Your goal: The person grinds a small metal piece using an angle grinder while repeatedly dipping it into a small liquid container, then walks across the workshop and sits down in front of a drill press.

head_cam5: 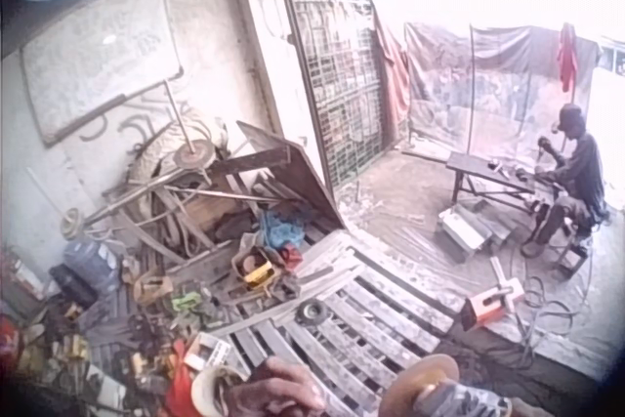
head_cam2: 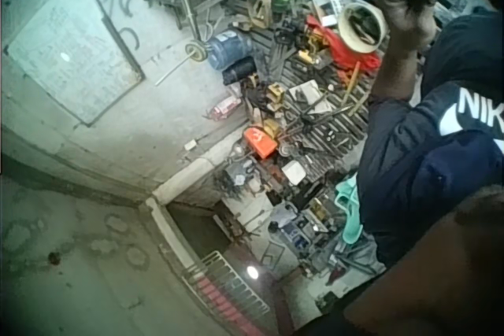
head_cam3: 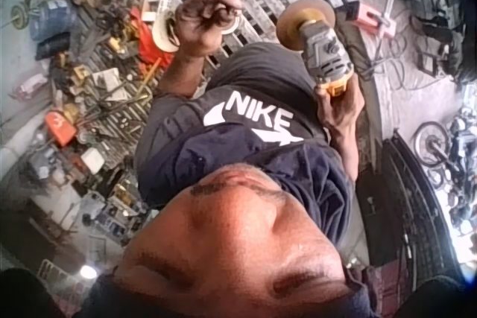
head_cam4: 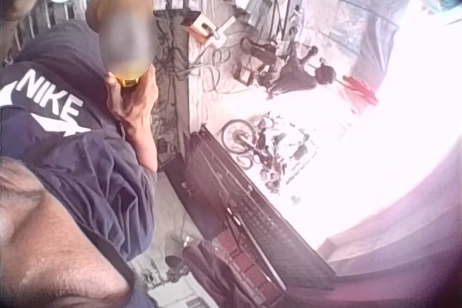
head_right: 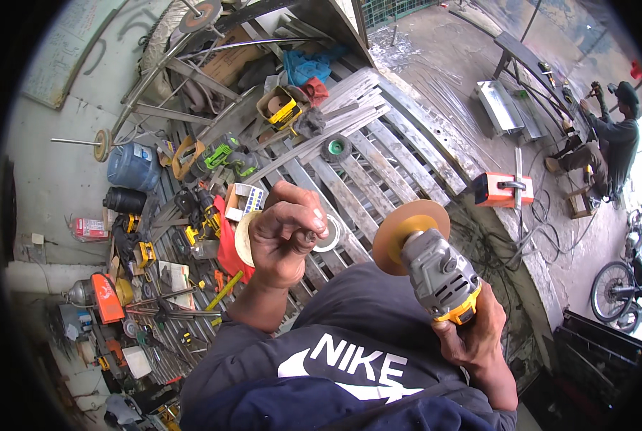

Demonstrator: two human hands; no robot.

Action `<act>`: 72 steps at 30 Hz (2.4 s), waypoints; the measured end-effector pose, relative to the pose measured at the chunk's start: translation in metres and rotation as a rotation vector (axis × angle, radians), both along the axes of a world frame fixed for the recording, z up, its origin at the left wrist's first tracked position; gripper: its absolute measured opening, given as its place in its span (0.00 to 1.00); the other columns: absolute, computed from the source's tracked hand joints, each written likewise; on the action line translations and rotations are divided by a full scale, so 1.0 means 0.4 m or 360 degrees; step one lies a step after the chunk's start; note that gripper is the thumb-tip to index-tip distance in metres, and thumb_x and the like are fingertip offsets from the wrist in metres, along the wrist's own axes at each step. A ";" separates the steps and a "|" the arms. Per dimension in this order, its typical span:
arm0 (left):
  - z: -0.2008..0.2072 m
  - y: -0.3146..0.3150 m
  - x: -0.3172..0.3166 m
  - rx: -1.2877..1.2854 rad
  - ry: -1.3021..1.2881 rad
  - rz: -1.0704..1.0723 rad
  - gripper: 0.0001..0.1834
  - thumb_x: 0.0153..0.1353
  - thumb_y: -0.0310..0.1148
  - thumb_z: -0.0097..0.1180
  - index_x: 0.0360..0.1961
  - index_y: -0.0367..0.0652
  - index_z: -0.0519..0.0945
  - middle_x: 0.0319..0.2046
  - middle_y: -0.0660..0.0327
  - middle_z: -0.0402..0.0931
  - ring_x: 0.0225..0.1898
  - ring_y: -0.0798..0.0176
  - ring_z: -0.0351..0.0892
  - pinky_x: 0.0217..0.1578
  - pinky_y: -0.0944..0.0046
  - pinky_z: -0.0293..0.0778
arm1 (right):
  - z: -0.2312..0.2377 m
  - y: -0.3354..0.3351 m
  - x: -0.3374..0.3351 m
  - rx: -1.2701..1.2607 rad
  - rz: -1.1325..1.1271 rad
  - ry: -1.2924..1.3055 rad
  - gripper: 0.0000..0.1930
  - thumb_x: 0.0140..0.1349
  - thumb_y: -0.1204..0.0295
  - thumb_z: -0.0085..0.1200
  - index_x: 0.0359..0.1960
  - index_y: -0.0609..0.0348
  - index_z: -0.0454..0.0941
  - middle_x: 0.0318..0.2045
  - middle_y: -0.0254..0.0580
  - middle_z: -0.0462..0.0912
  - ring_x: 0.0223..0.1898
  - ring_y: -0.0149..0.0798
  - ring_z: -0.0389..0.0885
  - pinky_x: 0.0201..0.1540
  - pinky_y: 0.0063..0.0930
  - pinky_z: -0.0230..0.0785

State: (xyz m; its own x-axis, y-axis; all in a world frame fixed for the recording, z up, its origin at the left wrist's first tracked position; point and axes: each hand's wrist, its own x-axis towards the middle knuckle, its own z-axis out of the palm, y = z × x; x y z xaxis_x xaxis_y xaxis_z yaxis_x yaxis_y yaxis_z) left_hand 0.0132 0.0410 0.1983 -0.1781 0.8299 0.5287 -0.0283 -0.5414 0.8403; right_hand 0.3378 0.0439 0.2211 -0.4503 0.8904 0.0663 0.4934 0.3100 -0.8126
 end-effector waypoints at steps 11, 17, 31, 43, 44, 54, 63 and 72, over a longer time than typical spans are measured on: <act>0.032 -0.003 -0.017 0.0397 0.0849 0.0485 0.13 0.54 0.23 0.69 0.41 0.46 0.87 0.38 0.66 0.75 0.34 0.63 0.75 0.40 0.62 0.68 | -0.003 0.002 0.001 0.0003 0.0000 0.0011 0.30 0.60 0.53 0.66 0.52 0.69 0.74 0.33 0.49 0.83 0.33 0.49 0.85 0.40 0.35 0.76; 0.061 -0.022 -0.019 0.0552 0.1324 0.0785 0.21 0.43 0.21 0.67 0.42 0.47 0.88 0.39 0.68 0.75 0.35 0.65 0.75 0.45 0.60 0.64 | -0.006 0.005 -0.005 0.0010 -0.0018 0.0049 0.31 0.60 0.53 0.65 0.53 0.70 0.74 0.34 0.49 0.83 0.34 0.49 0.85 0.40 0.34 0.76; 0.083 -0.034 -0.003 0.0432 0.1602 0.0971 0.16 0.51 0.26 0.71 0.43 0.44 0.88 0.39 0.67 0.76 0.37 0.66 0.75 0.46 0.60 0.63 | -0.005 0.005 -0.003 -0.0006 -0.0023 0.0025 0.32 0.61 0.51 0.65 0.53 0.70 0.74 0.34 0.49 0.83 0.34 0.49 0.85 0.40 0.35 0.76; 0.089 -0.028 0.011 0.0090 0.1450 0.0987 0.07 0.64 0.31 0.66 0.43 0.44 0.86 0.35 0.62 0.77 0.35 0.61 0.74 0.37 0.61 0.68 | -0.005 0.001 -0.005 0.0032 -0.0013 0.0033 0.31 0.61 0.52 0.65 0.52 0.70 0.74 0.34 0.49 0.82 0.33 0.51 0.85 0.39 0.36 0.76; 0.091 -0.027 0.012 0.0063 0.1448 0.0968 0.07 0.64 0.30 0.65 0.42 0.43 0.86 0.34 0.62 0.77 0.34 0.60 0.74 0.36 0.61 0.68 | -0.005 0.001 -0.005 0.0031 -0.0014 0.0034 0.31 0.61 0.52 0.65 0.52 0.70 0.74 0.34 0.49 0.82 0.33 0.51 0.85 0.39 0.36 0.76; 0.100 -0.022 0.016 -0.0002 0.1438 0.0904 0.04 0.65 0.29 0.64 0.39 0.42 0.85 0.32 0.61 0.76 0.33 0.58 0.75 0.36 0.60 0.69 | -0.001 0.003 -0.004 0.0079 0.0025 0.0011 0.32 0.61 0.52 0.65 0.53 0.69 0.74 0.34 0.50 0.82 0.32 0.52 0.84 0.38 0.37 0.75; 0.084 -0.014 0.027 -0.0386 0.0741 0.0535 0.09 0.72 0.33 0.59 0.45 0.37 0.80 0.31 0.61 0.75 0.31 0.68 0.73 0.36 0.71 0.69 | 0.007 -0.003 -0.008 0.0043 0.0015 0.0053 0.34 0.61 0.50 0.65 0.54 0.70 0.73 0.35 0.50 0.83 0.35 0.51 0.86 0.41 0.36 0.77; 0.050 -0.007 0.000 -0.0369 0.0650 0.0276 0.10 0.74 0.34 0.55 0.44 0.36 0.76 0.36 0.60 0.75 0.34 0.70 0.73 0.37 0.71 0.69 | 0.009 -0.004 -0.001 0.0046 0.0027 -0.0011 0.35 0.59 0.51 0.67 0.56 0.69 0.72 0.35 0.51 0.85 0.36 0.53 0.87 0.42 0.37 0.78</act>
State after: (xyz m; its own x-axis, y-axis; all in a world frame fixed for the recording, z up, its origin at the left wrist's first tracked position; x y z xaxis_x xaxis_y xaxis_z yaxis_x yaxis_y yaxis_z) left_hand 0.0131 0.0384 0.2184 -0.1411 0.9103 0.3893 0.4020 -0.3067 0.8628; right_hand 0.3374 0.0421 0.2248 -0.4656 0.8805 0.0884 0.4937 0.3414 -0.7998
